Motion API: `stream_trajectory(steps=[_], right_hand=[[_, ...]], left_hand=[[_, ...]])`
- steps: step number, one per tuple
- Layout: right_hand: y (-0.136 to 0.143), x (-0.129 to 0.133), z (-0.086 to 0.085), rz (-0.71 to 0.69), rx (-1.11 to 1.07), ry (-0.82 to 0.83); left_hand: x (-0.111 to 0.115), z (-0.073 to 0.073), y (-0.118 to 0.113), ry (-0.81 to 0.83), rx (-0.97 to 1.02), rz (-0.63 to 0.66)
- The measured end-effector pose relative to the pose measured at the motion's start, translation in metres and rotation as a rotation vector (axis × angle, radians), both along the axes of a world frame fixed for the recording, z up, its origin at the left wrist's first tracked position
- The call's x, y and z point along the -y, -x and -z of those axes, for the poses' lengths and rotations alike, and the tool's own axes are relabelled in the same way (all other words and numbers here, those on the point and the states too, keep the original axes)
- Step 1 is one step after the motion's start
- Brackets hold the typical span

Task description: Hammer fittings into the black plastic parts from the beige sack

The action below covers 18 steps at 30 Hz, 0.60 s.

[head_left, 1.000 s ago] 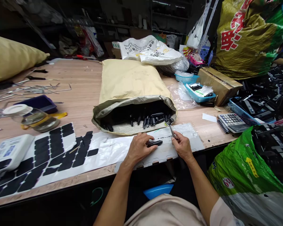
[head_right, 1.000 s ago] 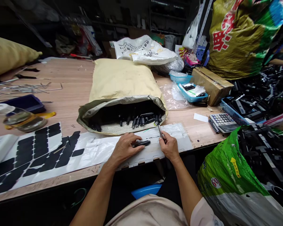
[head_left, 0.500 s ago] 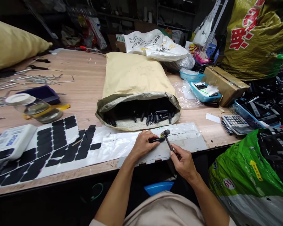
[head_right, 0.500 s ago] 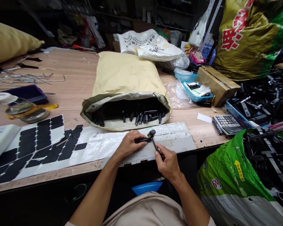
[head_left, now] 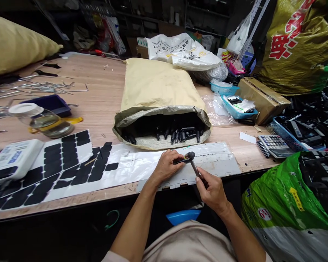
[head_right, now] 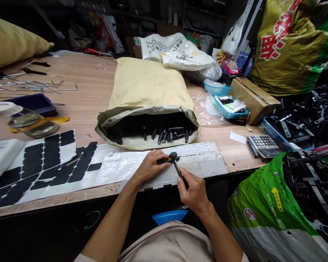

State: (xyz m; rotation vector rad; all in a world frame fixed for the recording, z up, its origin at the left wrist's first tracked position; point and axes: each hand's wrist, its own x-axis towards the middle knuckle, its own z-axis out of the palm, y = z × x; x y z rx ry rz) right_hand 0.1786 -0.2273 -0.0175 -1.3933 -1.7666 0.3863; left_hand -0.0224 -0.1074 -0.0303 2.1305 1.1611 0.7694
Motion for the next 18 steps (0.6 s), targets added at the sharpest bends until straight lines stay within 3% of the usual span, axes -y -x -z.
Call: stream_trajectory(steps=[11,18], right_hand=[[-0.006,-0.002,-0.006,0.061,-0.021,0.008],[-0.010,-0.006,0.002,0.068,0.007,0.114]], left_hand=[[-0.001,-0.001,-0.001,0.013,-0.016,0.003],[-0.001,-0.002,0.000,0.024,-0.019,-0.001]])
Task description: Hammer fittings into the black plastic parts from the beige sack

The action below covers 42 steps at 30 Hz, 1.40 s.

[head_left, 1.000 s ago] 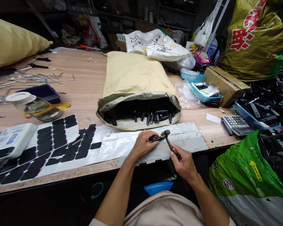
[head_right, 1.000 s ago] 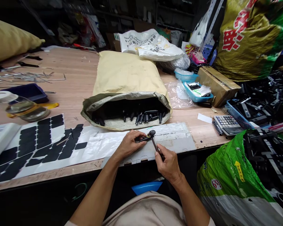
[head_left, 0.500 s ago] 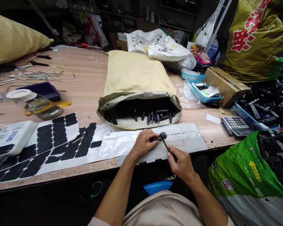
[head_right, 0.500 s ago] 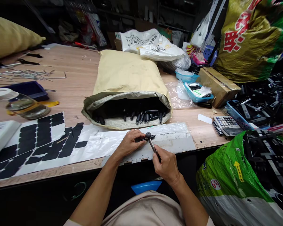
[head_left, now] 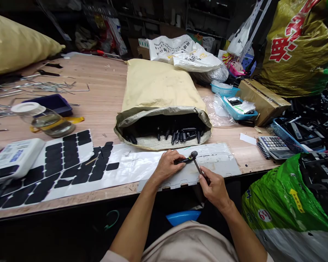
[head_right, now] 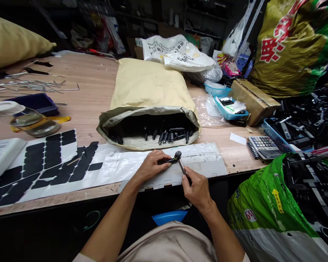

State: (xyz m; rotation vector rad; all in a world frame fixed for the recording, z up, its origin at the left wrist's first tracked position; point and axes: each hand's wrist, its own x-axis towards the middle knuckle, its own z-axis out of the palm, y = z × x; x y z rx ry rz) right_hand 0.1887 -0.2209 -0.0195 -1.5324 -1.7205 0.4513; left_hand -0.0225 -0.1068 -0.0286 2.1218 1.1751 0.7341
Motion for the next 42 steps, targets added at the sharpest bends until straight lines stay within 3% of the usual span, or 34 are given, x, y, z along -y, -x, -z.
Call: stream_trajectory(steps=[5,12,15,18,20,22,25,29,32,34,36,40,42], right_hand=[[-0.012,-0.029,-0.003,0.075,-0.168,0.027],[-0.027,-0.067,0.018,0.173,-0.411,0.118],[-0.028,-0.065,0.022,0.149,-0.391,0.125],[-0.026,-0.062,0.019,0.143,-0.353,0.101],[-0.024,-0.061,0.017,0.152,-0.334,0.094],[-0.024,-0.061,0.016,0.159,-0.314,0.091],[-0.023,-0.061,0.016,0.166,-0.284,0.079],[-0.023,-0.061,0.018,0.187,-0.245,0.064],[-0.022,-0.060,0.019,0.201,-0.225,0.055],[-0.021,-0.059,0.019,0.208,-0.218,0.048],[-0.021,-0.060,0.020,0.209,-0.221,0.040],[-0.021,-0.060,0.021,0.200,-0.223,0.029],[-0.021,-0.060,0.021,0.197,-0.215,0.027]], left_hand=[[0.000,-0.001,0.000,0.011,-0.020,-0.005],[0.007,-0.008,0.000,-0.020,-0.008,0.039],[0.030,-0.018,0.003,0.006,0.085,0.095],[0.069,-0.027,0.005,0.130,0.140,0.256],[0.096,-0.025,0.005,0.209,0.097,0.352],[0.117,-0.014,0.003,0.249,-0.006,0.399],[0.131,0.016,-0.002,0.251,-0.202,0.379],[0.129,0.058,-0.009,0.280,-0.436,0.253],[0.125,0.072,-0.011,0.333,-0.474,0.229],[0.127,0.067,-0.012,0.340,-0.432,0.227],[0.129,0.052,-0.012,0.355,-0.372,0.254],[0.120,0.000,-0.010,0.389,-0.145,0.429],[0.097,-0.025,-0.005,0.309,0.003,0.350]])
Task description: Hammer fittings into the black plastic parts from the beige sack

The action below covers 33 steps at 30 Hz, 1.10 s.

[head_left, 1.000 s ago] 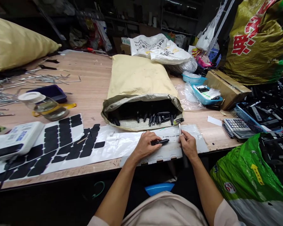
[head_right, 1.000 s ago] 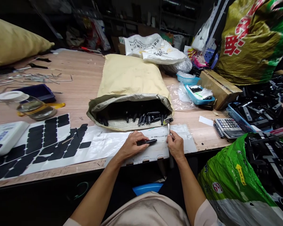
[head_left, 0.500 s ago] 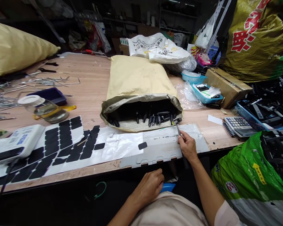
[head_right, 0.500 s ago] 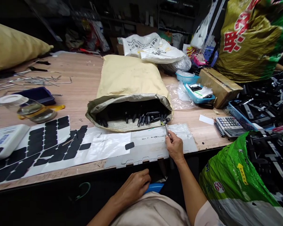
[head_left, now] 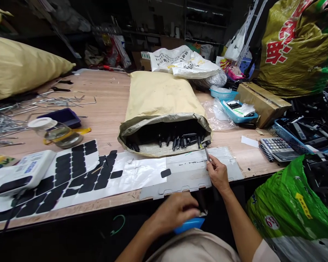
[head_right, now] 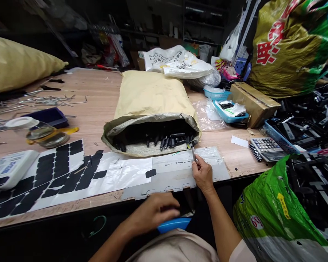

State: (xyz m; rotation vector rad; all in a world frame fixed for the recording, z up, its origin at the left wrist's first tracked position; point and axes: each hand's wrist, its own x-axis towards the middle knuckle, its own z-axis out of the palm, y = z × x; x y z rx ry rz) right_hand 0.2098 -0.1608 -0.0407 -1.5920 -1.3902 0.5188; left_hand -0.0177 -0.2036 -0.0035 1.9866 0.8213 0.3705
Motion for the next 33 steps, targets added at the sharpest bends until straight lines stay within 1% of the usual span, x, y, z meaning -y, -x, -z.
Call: stream_trajectory(steps=[1,3,5,6,7,9,11,14,16,18,21,24,29,33], right_hand=[[0.000,0.000,0.000,0.001,0.003,0.001],[0.000,0.000,0.001,0.006,0.007,-0.002],[-0.001,0.000,0.001,0.006,0.006,0.000],[-0.001,0.000,0.001,0.003,0.004,0.004],[0.000,-0.001,0.000,0.000,0.002,0.008],[0.000,-0.001,-0.002,-0.006,-0.001,0.014],[0.000,-0.001,-0.004,-0.016,-0.003,0.016],[0.000,-0.001,-0.006,-0.032,-0.009,0.022],[0.000,-0.001,-0.006,-0.032,-0.011,0.020],[0.001,-0.001,-0.007,-0.027,-0.010,0.014],[0.001,-0.001,-0.008,-0.018,-0.002,0.013],[0.002,-0.002,-0.009,-0.014,0.009,0.015],[0.003,-0.002,-0.009,-0.017,0.021,0.006],[0.002,-0.003,-0.006,0.001,0.022,-0.002]], left_hand=[[-0.017,-0.010,0.005,-0.070,0.040,-0.136],[-0.061,-0.024,0.019,-0.274,0.041,-0.520],[-0.108,-0.028,0.037,-0.400,-0.074,-0.887],[-0.130,-0.028,0.046,-0.427,-0.149,-1.056],[-0.149,-0.025,0.054,-0.427,-0.224,-1.190],[-0.179,-0.017,0.067,-0.319,-0.376,-1.321],[-0.198,-0.008,0.072,-0.202,-0.476,-1.364],[-0.210,0.000,0.072,-0.127,-0.523,-1.393],[-0.213,0.001,0.070,-0.121,-0.526,-1.414],[-0.212,-0.002,0.068,-0.112,-0.533,-1.432],[-0.206,-0.005,0.062,-0.080,-0.562,-1.442],[-0.194,-0.004,0.051,-0.098,-0.544,-1.389],[-0.170,0.005,0.035,-0.184,-0.446,-1.326],[-0.156,0.014,0.029,-0.184,-0.361,-1.264]])
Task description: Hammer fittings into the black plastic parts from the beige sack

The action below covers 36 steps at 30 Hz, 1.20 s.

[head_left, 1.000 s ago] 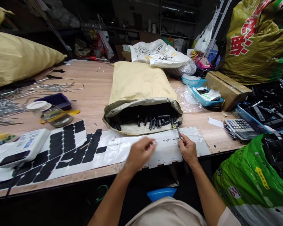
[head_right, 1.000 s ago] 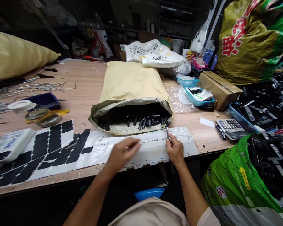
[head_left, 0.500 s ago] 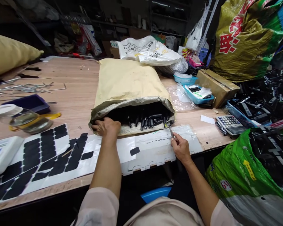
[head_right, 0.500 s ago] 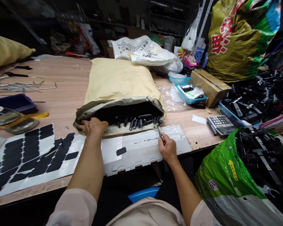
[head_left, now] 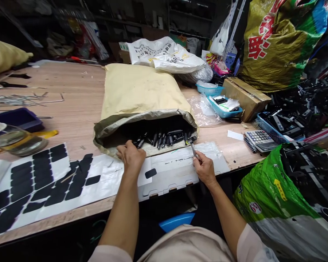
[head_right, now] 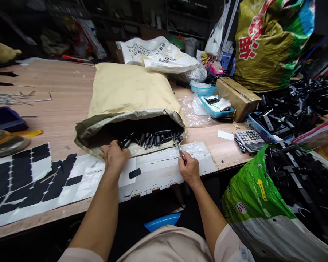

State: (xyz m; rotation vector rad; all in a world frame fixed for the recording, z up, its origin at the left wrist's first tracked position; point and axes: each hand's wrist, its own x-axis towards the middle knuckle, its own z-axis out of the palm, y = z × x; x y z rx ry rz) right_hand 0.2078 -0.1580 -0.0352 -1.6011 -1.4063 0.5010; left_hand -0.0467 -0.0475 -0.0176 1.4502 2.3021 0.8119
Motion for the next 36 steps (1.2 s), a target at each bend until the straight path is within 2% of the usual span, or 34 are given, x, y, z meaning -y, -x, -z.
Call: stream_trajectory(steps=[4,7,11,13,16,19,22,28,33,36], right_hand=[[0.000,0.000,0.002,-0.004,-0.010,0.000],[0.000,0.000,0.001,-0.008,-0.021,0.001],[-0.001,0.000,0.001,-0.018,-0.023,-0.002],[-0.001,0.000,0.002,-0.013,-0.020,-0.004],[-0.001,0.000,0.004,-0.001,-0.016,-0.004],[-0.001,0.001,0.003,-0.001,-0.017,0.000],[0.000,0.002,0.000,-0.012,-0.029,-0.002],[-0.001,0.002,0.000,-0.003,-0.025,-0.002],[-0.002,0.002,0.004,0.002,-0.029,-0.005],[-0.003,0.002,0.006,-0.003,-0.035,-0.014]], left_hand=[[0.012,0.013,-0.020,-0.123,0.162,0.123],[0.017,0.021,-0.040,-0.228,0.264,0.265],[0.023,0.022,-0.049,-0.262,0.326,0.407],[0.032,0.018,-0.045,-0.310,0.247,0.422],[0.055,0.010,-0.035,-0.372,-0.027,0.379],[0.080,0.007,-0.026,-0.243,-0.187,0.344],[0.093,0.009,-0.015,-0.128,-0.202,0.408],[0.096,0.015,0.004,-0.135,-0.079,0.593],[0.092,0.011,-0.015,-0.179,-0.050,0.753],[0.085,0.012,-0.029,-0.208,-0.062,0.799]])
